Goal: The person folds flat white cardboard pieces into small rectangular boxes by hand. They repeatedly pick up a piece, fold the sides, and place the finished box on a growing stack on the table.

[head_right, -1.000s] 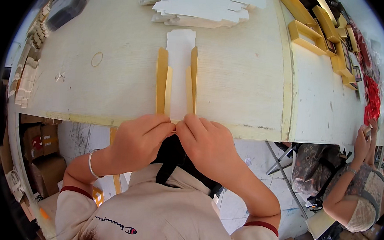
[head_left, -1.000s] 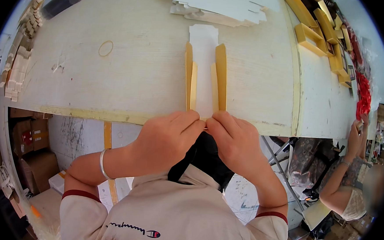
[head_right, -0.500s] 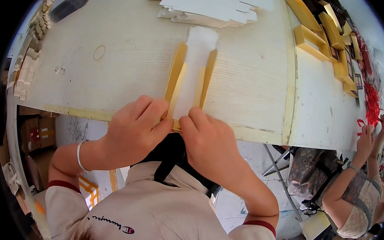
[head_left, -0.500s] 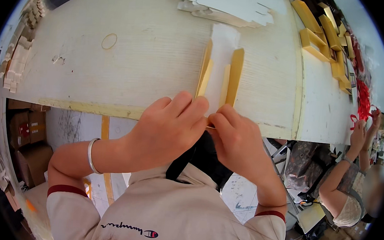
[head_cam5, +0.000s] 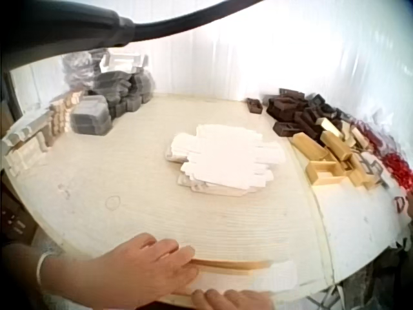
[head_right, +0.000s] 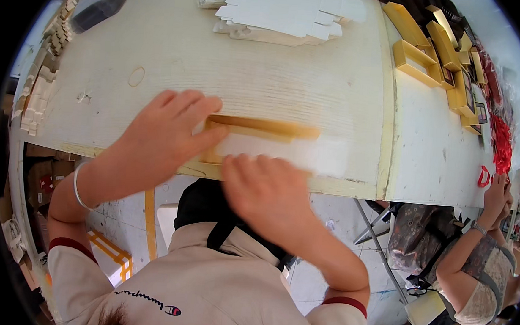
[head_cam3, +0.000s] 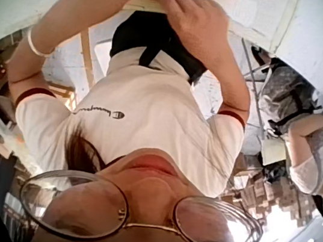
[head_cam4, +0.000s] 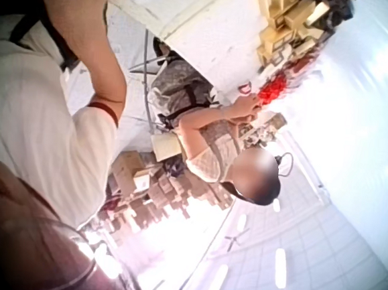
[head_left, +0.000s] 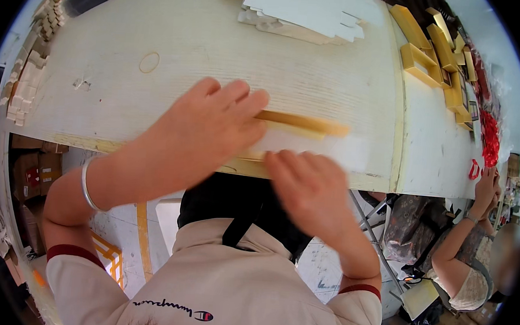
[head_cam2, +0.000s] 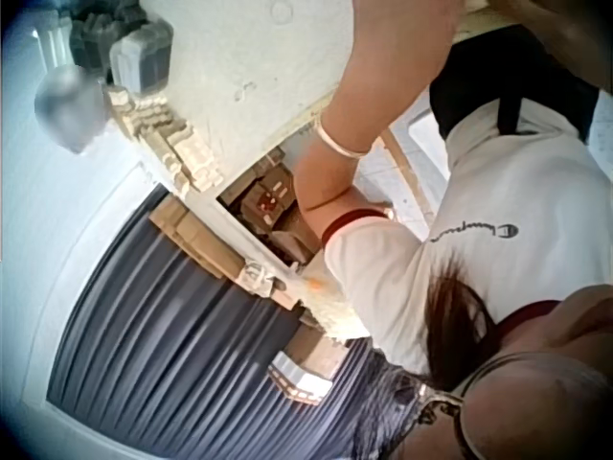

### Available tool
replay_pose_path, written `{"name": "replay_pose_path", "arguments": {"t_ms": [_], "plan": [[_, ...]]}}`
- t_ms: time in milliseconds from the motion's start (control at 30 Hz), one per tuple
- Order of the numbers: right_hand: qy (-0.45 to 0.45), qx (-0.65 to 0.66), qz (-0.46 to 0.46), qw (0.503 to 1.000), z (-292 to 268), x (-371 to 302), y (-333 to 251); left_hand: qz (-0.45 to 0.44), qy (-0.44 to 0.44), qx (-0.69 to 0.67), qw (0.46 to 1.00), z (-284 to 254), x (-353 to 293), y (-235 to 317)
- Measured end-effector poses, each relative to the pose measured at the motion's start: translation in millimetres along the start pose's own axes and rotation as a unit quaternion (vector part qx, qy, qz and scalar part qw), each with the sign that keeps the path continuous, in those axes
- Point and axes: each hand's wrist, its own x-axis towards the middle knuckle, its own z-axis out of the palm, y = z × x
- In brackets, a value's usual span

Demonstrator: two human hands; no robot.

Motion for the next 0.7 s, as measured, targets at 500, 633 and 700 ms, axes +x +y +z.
{"name": "replay_pose_path", "arguments": {"t_ms": [500,633,700], "plan": [[0.02,0.042,0.059,0.997,1.4,-20.6,-28.7,-0.049,0.069,-0.064,0.994,14.9,-23.4,28.0],[0.02,0.062,0.045,0.997,-25.1,-24.5,-19.6,-0.014,0.05,-0.245,0.968,36.9,-28.1,21.5],[-0.022,0.031,0.067,0.997,-37.1,-15.3,10.4,0.0,0.058,-0.276,0.959,43.6,-31.5,11.8]]}}
